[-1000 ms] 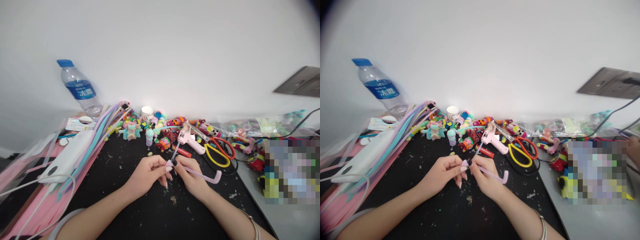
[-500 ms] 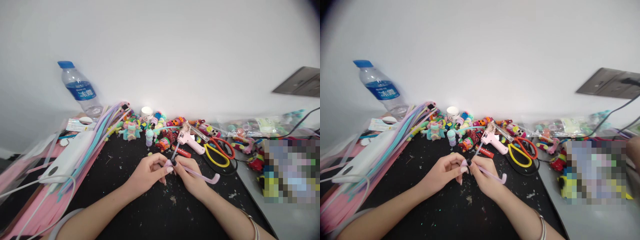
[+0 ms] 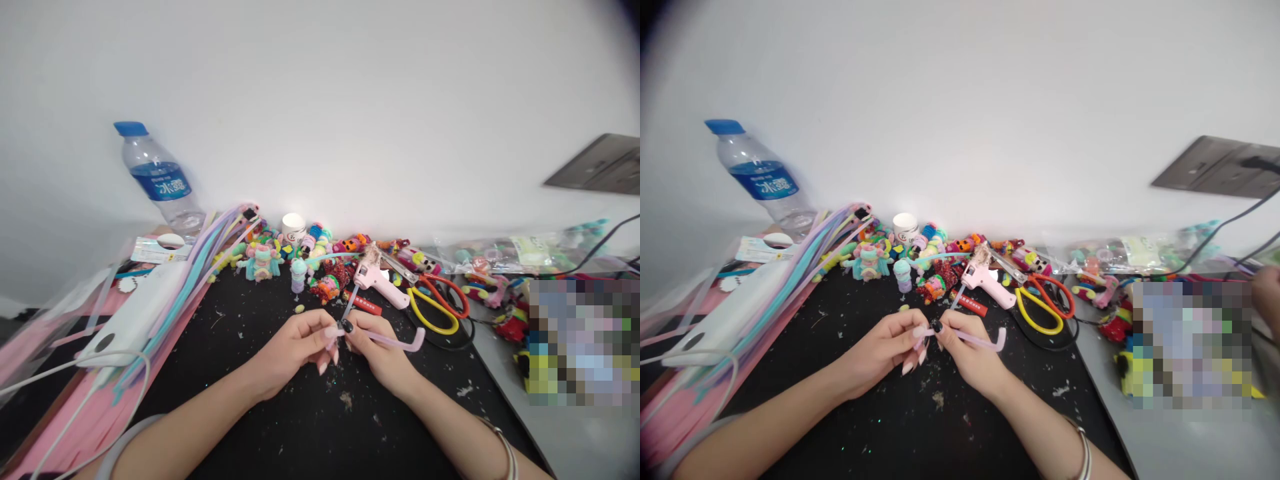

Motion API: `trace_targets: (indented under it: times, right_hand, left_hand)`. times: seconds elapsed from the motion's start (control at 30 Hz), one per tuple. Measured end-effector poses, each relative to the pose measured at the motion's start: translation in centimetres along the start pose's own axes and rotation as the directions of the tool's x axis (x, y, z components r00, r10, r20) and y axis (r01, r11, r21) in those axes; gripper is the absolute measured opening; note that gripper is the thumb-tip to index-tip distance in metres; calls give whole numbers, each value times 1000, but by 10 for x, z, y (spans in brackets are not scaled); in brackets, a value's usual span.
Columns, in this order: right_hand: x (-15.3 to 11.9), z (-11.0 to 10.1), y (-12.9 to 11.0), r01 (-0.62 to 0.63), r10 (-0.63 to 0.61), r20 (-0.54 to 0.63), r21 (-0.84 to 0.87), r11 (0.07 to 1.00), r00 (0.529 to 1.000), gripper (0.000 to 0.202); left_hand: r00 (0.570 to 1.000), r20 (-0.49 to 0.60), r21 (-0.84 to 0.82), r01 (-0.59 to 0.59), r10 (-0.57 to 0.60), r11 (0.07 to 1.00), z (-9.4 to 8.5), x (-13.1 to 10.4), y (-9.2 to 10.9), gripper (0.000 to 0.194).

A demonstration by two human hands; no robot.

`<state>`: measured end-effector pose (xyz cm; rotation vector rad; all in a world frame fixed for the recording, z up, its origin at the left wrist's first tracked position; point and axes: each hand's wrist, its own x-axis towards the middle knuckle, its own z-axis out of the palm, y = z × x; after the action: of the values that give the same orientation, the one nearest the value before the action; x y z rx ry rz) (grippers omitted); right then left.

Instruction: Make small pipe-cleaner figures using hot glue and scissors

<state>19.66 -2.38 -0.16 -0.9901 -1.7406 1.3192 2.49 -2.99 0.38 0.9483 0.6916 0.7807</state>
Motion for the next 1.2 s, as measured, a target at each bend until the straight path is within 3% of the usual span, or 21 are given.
trace_targets:
  times: [0.07,0.13,0.23,0.37,0.53,0.63,0.87,1.03,1.2]
  right_hand:
    - [0,0,1,-14,13,9,21,1000,1000,36]
    - [0,0,3,-13,13,-7,13,1000,1000,36]
    - [0,-1,3,5,-7,-89,-26,1000,996,38]
    - [0,-1,1,16,-31,-137,-113,993,990,37]
    - [0,1,-4,40,-58,-85,-200,979,995,37]
    - [0,2,-4,40,-57,-64,-239,970,996,36]
    - [0,2,-3,61,-78,-50,-282,957,996,36]
    - [-1,3,-2,61,-78,-48,-283,957,996,36]
    - [0,1,-2,62,-77,-45,-280,958,996,35]
  left_hand:
    - [996,53,-79,70,-66,994,0,-1,-1,22]
    - [997,43,-67,63,-60,996,0,0,-1,23]
    - [997,-58,141,-50,58,989,-1,1,0,21]
    - [957,-189,494,-103,222,864,0,0,-1,22]
    - [911,-207,700,-118,357,705,3,-3,-2,10]
    - [921,-213,646,-118,326,754,2,-4,-2,8]
    - [955,-256,351,-53,150,935,1,0,-3,10]
    - [972,-225,256,-7,67,967,1,1,2,8]
    - [976,-197,242,-38,88,970,0,1,4,10]
